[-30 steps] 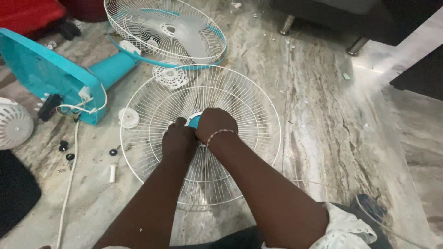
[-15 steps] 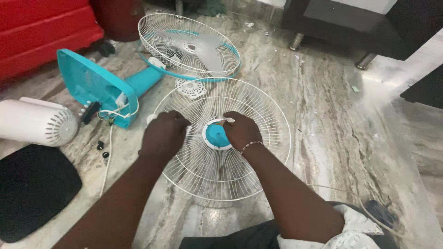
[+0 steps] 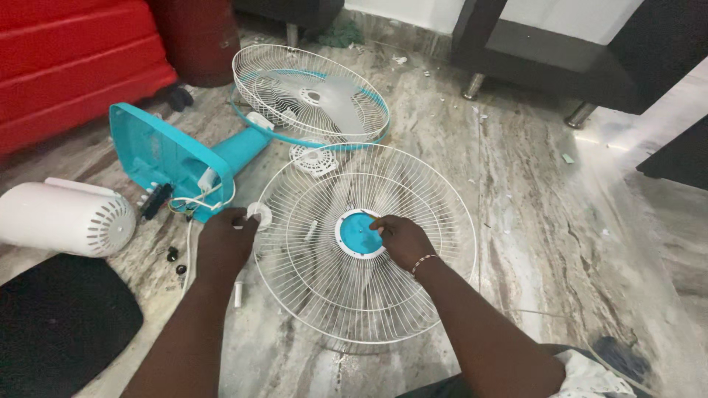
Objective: The person assembles a table fan by attaching the fan blade to the motor housing and securing it with a nut using a screwdriver. They then attach the front grill to the assembly.
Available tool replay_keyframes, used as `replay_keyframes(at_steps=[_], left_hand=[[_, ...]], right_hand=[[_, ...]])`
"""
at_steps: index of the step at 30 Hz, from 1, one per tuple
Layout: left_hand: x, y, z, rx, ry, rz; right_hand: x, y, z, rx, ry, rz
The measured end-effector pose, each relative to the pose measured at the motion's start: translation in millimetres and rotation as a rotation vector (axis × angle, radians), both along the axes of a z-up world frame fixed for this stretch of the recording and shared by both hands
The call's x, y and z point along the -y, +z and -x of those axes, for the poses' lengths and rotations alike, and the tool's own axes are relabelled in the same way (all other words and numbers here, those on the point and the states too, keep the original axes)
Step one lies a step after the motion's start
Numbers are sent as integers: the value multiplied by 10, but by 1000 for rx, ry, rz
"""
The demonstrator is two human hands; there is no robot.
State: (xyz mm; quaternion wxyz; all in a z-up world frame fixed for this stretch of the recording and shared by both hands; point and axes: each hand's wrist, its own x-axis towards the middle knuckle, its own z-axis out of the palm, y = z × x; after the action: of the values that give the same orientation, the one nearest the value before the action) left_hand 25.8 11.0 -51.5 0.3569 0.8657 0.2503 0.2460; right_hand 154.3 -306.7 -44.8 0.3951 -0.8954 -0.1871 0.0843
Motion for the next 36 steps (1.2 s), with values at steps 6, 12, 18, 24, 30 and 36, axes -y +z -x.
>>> replay_keyframes(at_steps=[6,12,18,24,30,36], left_hand=[[4,-355,-179,-17,-38,-157],[-41,-274,-115,-184,34,-46],[-90,196,-177,-257,62,167],[8,302,-128,-316,80,307],[-2,271,-113,-404,117,96],[79,418,-101,-424,157,-155]], right_hand=[[-36,-105,-43,74,-51,184],[-86,-164,-107,166,-10,203],[-227,-71,-155,150,-16,286],[-358,85,-199,253,-104,117],[-423,-119,-172,335,100,174],[-431,-293,-209,395,119,256]])
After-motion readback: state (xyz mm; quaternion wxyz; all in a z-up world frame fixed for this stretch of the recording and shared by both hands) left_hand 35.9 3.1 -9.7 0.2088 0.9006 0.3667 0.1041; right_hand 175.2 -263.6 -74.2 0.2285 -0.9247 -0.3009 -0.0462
